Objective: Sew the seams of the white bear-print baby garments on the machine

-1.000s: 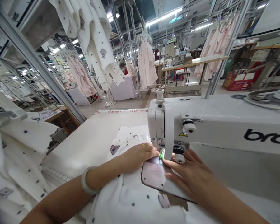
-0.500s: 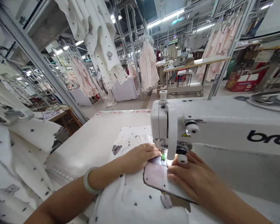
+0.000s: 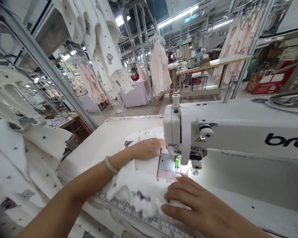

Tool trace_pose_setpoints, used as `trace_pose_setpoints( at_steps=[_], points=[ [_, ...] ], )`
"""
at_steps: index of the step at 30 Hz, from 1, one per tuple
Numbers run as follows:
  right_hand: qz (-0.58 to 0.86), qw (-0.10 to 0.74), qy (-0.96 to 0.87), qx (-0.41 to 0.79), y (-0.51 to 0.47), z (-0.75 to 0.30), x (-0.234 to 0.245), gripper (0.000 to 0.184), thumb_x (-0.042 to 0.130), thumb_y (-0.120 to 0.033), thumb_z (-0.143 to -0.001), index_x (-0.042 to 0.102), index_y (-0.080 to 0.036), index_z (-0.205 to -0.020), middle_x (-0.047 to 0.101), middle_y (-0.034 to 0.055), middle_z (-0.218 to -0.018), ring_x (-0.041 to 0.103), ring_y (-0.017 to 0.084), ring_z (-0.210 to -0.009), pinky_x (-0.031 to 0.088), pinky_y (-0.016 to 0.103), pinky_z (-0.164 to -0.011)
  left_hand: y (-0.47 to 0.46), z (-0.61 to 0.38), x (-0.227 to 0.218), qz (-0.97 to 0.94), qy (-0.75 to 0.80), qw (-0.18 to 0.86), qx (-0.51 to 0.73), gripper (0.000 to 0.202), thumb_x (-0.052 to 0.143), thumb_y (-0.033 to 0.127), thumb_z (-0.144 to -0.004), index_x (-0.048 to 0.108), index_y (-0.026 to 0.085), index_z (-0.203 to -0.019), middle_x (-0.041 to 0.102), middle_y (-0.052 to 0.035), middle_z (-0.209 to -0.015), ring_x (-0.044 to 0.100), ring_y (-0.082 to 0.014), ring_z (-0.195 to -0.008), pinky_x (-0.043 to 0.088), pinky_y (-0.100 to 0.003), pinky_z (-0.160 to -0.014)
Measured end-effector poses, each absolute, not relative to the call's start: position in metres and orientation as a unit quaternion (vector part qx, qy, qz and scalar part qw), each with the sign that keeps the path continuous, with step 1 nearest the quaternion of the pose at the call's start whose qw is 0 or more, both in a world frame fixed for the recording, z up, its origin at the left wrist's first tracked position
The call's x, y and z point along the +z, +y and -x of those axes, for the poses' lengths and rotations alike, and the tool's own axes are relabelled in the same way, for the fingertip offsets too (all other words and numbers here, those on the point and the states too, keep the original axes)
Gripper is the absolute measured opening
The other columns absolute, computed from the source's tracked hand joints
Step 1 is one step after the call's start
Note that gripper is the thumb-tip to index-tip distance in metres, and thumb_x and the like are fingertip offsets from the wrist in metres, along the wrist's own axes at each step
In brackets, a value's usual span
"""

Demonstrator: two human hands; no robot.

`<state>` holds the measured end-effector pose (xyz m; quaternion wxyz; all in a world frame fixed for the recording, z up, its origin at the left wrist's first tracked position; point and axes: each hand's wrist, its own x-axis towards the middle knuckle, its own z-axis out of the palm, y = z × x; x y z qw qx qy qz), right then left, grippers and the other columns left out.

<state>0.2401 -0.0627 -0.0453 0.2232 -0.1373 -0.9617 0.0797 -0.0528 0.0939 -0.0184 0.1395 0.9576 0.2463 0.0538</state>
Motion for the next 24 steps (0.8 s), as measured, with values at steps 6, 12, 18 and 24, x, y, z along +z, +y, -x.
trace_pose_setpoints(
  at_steps=[6, 12, 18, 24],
  points=[
    [0.149, 0.212, -0.963, 0.075, -0.063, -0.225, -0.027, 0.037, 0.073, -0.043, -0.101, 0.07, -0.03, -0.136, 0.079, 0.0041, -0.119, 0.075, 0.024, -0.11, 0.057, 0.036, -0.109, 0.077, 0.062, 0.011, -0.904, 0.404, 0.127, 0.061, 0.04, 0.048, 0.024, -0.108, 0.061, 0.011, -0.144, 0.062, -0.0189, -0.152, 0.054, -0.0295, -0.146, 0.041, -0.051, -0.124],
    [0.285, 0.34, -0.896, 0.012, -0.058, -0.222, -0.04, 0.037, 0.065, -0.049, -0.105, 0.07, -0.027, -0.133, 0.078, 0.0096, -0.118, 0.075, 0.028, -0.106, 0.066, 0.038, -0.084, -0.004, 0.053, 0.014, -0.861, 0.426, 0.278, 0.0, 0.038, 0.074, 0.053, -0.095, 0.07, 0.018, -0.11, 0.07, -0.0053, -0.101, 0.065, -0.0237, -0.095, 0.049, -0.032, -0.076],
    [0.426, 0.34, -0.824, 0.156, -0.056, -0.228, -0.058, 0.069, 0.072, -0.068, -0.092, 0.061, -0.032, -0.15, 0.072, 0.0149, -0.138, 0.073, 0.038, -0.116, 0.066, 0.055, -0.089, -0.016, 0.053, 0.015, -0.774, 0.486, 0.402, 0.054, 0.042, 0.088, 0.048, -0.081, 0.057, 0.019, -0.084, 0.059, 0.0018, -0.084, 0.056, -0.0172, -0.076, 0.038, -0.027, -0.065],
    [0.369, 0.362, -0.797, 0.311, -0.057, -0.218, -0.046, 0.038, 0.066, -0.055, -0.1, 0.078, -0.031, -0.127, 0.077, 0.0115, -0.126, 0.077, 0.031, -0.109, 0.067, 0.04, -0.086, -0.03, 0.051, 0.004, -0.77, 0.439, 0.438, 0.147, 0.077, 0.096, 0.04, -0.071, 0.056, 0.024, -0.134, 0.063, -0.0082, -0.125, 0.063, -0.0261, -0.107, 0.053, -0.035, -0.085]
  ],
)
